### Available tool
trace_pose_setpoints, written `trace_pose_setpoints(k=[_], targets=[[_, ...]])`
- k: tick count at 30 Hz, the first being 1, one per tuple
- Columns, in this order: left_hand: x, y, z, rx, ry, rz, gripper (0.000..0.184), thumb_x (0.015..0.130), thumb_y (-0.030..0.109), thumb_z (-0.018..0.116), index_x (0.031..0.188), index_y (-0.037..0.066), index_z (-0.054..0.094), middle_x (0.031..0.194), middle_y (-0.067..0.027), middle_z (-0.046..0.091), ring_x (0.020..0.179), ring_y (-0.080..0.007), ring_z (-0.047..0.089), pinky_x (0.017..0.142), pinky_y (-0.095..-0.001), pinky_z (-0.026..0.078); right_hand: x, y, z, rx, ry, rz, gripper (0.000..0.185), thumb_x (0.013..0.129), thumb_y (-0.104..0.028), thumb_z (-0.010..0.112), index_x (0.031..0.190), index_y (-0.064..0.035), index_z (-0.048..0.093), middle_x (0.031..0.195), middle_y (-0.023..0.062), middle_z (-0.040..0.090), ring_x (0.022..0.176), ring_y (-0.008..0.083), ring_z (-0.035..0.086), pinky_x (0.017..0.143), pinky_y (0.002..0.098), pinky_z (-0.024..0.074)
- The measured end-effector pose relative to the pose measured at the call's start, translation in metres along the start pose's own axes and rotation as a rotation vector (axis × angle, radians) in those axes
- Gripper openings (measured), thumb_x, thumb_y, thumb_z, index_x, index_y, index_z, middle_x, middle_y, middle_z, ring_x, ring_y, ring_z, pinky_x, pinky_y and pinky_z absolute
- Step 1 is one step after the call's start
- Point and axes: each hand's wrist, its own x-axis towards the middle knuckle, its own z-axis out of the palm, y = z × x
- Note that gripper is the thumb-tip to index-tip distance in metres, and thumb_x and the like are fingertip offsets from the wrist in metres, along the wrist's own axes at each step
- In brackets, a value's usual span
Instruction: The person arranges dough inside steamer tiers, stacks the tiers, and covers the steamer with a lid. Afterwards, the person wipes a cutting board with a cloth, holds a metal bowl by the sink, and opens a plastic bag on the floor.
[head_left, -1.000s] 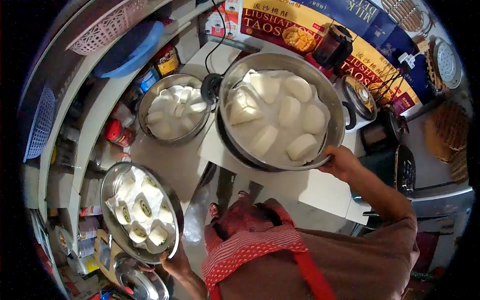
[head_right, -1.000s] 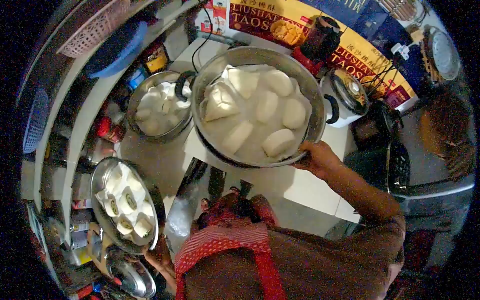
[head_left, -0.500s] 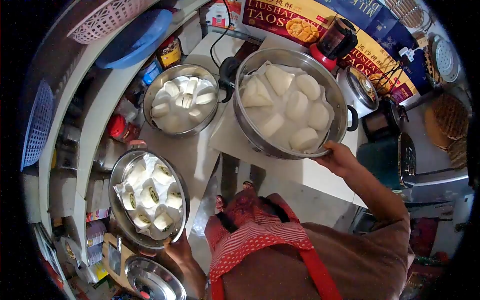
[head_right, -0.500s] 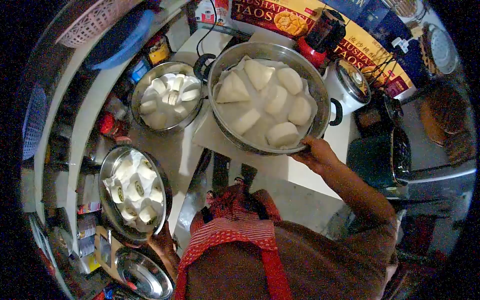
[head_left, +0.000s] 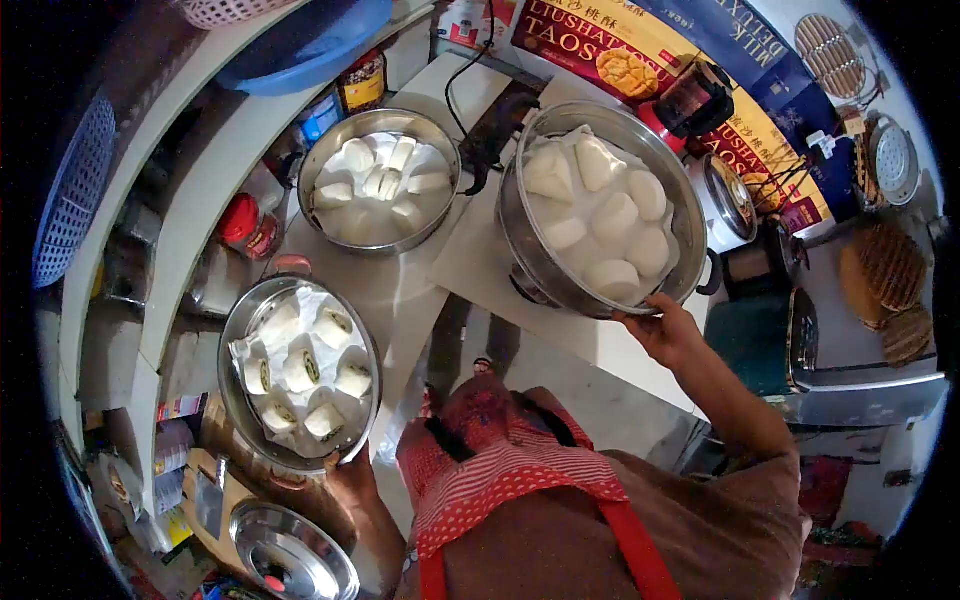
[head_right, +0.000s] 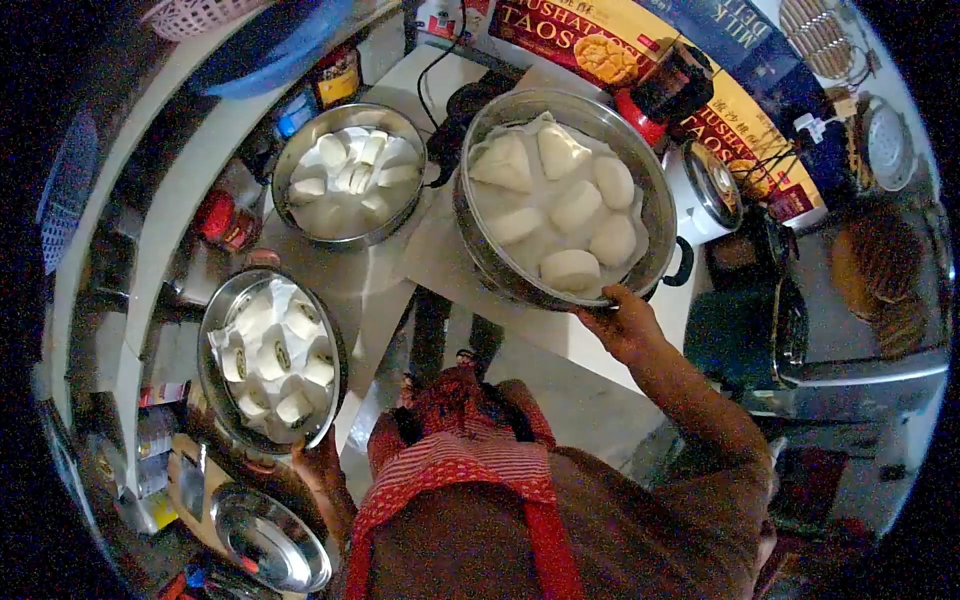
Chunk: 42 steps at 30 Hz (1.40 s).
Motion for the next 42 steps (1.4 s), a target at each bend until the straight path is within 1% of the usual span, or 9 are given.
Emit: trace_pose_setpoints(k=[11, 16, 20, 23, 27, 29, 31, 35, 42], targets=[[0.012, -0.002, -0.014, -0.008, -0.024, -0.040, 0.057, 0.063, 0.007, 0.057, 0.115, -0.005, 0.037, 0.116, -0.0171, 0.043, 0.108, -0.0299, 0.041, 0.096, -0.0433, 0.030, -0.022, 0.006, 0.020, -0.034, -0.065, -0.038, 0.043, 0.086, -0.023, 0.042, 0.114, 0.0054, 0.029, 0.102, 0.0247, 0.045, 0.090, 0.0310, 0.053, 0.076, 0.0354, 0.0500], [0.024, 0.001, -0.041, 0.639, 0.017, 0.111, 0.065, 0.061, 0.009, 0.058, 0.120, -0.002, 0.032, 0.122, -0.0162, 0.037, 0.114, -0.0293, 0.035, 0.098, -0.0437, 0.026, -0.023, 0.006, 0.017, -0.179, -0.110, -0.042, 0.046, 0.086, -0.027, 0.043, 0.115, 0.0047, 0.030, 0.106, 0.0259, 0.044, 0.093, 0.0309, 0.053, 0.079, 0.0367, 0.0475], [0.013, 0.002, -0.015, 0.117, -0.017, 0.025, 0.071, 0.060, 0.011, 0.060, 0.123, 0.001, 0.029, 0.125, -0.0141, 0.034, 0.115, -0.0297, 0.033, 0.099, -0.0439, 0.025, -0.008, 0.009, 0.010, -0.135, -0.134, -0.092, 0.045, 0.086, -0.025, 0.042, 0.117, 0.0033, 0.026, 0.103, 0.0258, 0.046, 0.092, 0.0303, 0.053, 0.079, 0.0343, 0.0478], [0.028, 0.004, -0.053, 0.475, -0.050, 0.084, 0.071, 0.060, 0.011, 0.060, 0.123, 0.002, 0.028, 0.125, -0.0140, 0.034, 0.115, -0.0296, 0.033, 0.099, -0.0442, 0.025, -0.010, 0.010, 0.012, -0.130, -0.149, -0.100, 0.048, 0.086, -0.028, 0.043, 0.118, 0.0026, 0.025, 0.103, 0.0257, 0.047, 0.092, 0.0301, 0.053, 0.079, 0.0342, 0.0474], [0.020, 0.005, -0.031, 0.092, 0.031, -0.031, 0.069, 0.061, 0.009, 0.057, 0.123, 0.002, 0.029, 0.124, -0.0157, 0.034, 0.113, -0.0295, 0.035, 0.097, -0.0440, 0.028, -0.037, 0.019, 0.024, -0.115, -0.146, -0.066, 0.063, 0.081, -0.045, 0.045, 0.121, -0.0016, 0.023, 0.100, 0.0256, 0.049, 0.086, 0.0317, 0.055, 0.073, 0.0375, 0.0484], [0.030, 0.004, -0.050, 0.266, 0.020, 0.032, 0.068, 0.061, 0.009, 0.056, 0.122, 0.001, 0.029, 0.122, -0.0165, 0.035, 0.112, -0.0298, 0.037, 0.096, -0.0436, 0.030, -0.048, 0.041, 0.029, -0.102, -0.079, 0.025, 0.065, 0.080, -0.048, 0.046, 0.121, -0.0037, 0.024, 0.103, 0.0244, 0.049, 0.088, 0.0326, 0.055, 0.076, 0.0404, 0.0459], [0.026, 0.004, -0.044, 1.016, -0.144, 0.242, 0.067, 0.061, 0.011, 0.057, 0.122, 0.000, 0.030, 0.121, -0.0165, 0.036, 0.110, -0.0301, 0.038, 0.095, -0.0431, 0.032, -0.041, 0.061, 0.021, -0.278, -0.338, 0.189, 0.060, 0.080, -0.043, 0.049, 0.119, -0.0036, 0.027, 0.103, 0.0240, 0.049, 0.090, 0.0332, 0.054, 0.076, 0.0407, 0.0458], [0.013, 0.008, -0.012, 0.275, 0.060, 0.057, 0.060, 0.063, 0.011, 0.053, 0.119, 0.000, 0.034, 0.119, -0.0153, 0.039, 0.110, -0.0289, 0.039, 0.093, -0.0434, 0.034, -0.004, 0.101, 0.048, -0.339, -0.422, 0.275, 0.055, 0.080, -0.039, 0.051, 0.116, -0.0036, 0.029, 0.102, 0.0230, 0.049, 0.089, 0.0332, 0.054, 0.075, 0.0410, 0.0458], [0.018, 0.020, -0.029, 0.208, 0.147, 0.007, 0.052, 0.065, 0.011, 0.050, 0.115, 0.002, 0.039, 0.114, -0.0152, 0.043, 0.103, -0.0299, 0.044, 0.088, -0.0443, 0.038, 0.130, 0.143, 0.154, -0.387, -0.504, 0.240, 0.066, 0.078, -0.048, 0.048, 0.122, -0.0066, 0.022, 0.102, 0.0218, 0.050, 0.092, 0.0302, 0.054, 0.074, 0.0404, 0.0466]])
